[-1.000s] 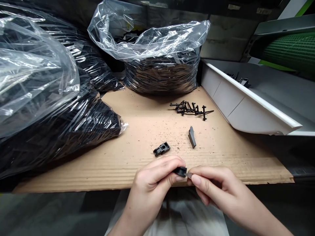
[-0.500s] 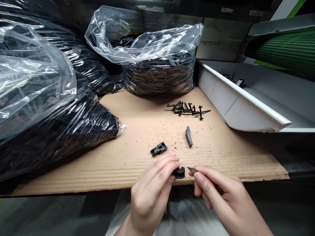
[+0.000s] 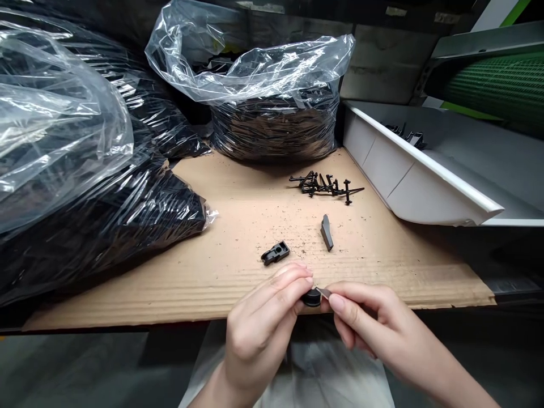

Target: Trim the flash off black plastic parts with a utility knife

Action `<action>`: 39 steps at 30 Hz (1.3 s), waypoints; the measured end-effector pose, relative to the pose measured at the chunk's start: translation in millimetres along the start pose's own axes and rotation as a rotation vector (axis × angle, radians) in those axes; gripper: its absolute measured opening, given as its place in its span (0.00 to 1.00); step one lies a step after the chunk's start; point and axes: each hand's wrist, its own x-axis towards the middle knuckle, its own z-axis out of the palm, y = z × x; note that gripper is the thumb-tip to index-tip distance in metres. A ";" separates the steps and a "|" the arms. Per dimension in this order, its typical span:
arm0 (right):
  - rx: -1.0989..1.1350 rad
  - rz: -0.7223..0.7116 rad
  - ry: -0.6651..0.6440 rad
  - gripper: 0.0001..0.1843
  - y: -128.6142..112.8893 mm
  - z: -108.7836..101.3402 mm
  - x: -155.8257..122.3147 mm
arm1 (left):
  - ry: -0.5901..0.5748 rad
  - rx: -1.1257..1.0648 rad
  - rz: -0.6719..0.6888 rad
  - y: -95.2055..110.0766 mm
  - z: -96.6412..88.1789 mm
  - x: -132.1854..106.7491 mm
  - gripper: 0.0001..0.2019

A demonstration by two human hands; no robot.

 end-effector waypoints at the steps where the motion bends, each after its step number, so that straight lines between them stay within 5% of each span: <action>1: 0.057 0.017 -0.057 0.15 -0.5 -3.0 1.9 | -0.004 -0.025 -0.014 -0.2 -0.7 0.5 0.14; 5: 0.248 0.105 -0.416 0.14 -4.0 -11.7 7.0 | -0.042 -0.106 -0.106 1.3 -3.2 4.9 0.12; 7: 0.338 0.125 -0.485 0.14 -5.2 -12.2 6.1 | -0.033 -0.124 -0.163 3.3 -4.4 7.3 0.12; 11: 0.453 0.091 -0.269 0.14 -1.5 -7.5 -2.7 | -0.028 -0.185 -0.333 6.3 -5.0 8.4 0.12; 15: 0.292 0.032 0.248 0.12 6.7 3.5 -11.6 | -0.063 -0.333 -0.523 6.0 -2.8 6.3 0.21; 17: 0.239 0.020 0.386 0.15 9.0 9.9 -12.1 | -0.084 -0.329 -0.531 5.9 -1.8 5.3 0.22; 24: 0.339 -0.038 0.183 0.11 9.1 19.8 -2.2 | -0.091 -0.200 -0.391 7.6 -3.1 1.2 0.23; 33: 0.524 -0.013 0.162 0.10 11.9 24.0 0.4 | -0.131 -0.573 -0.635 15.5 -7.6 5.5 0.19; 36: 0.350 -0.075 0.318 0.12 16.2 29.6 -4.4 | -0.104 -0.582 -0.665 16.3 -8.2 7.5 0.17; 39: -0.036 -0.351 0.639 0.12 26.5 38.9 -10.8 | -0.002 -0.413 -0.611 15.2 -7.1 8.4 0.15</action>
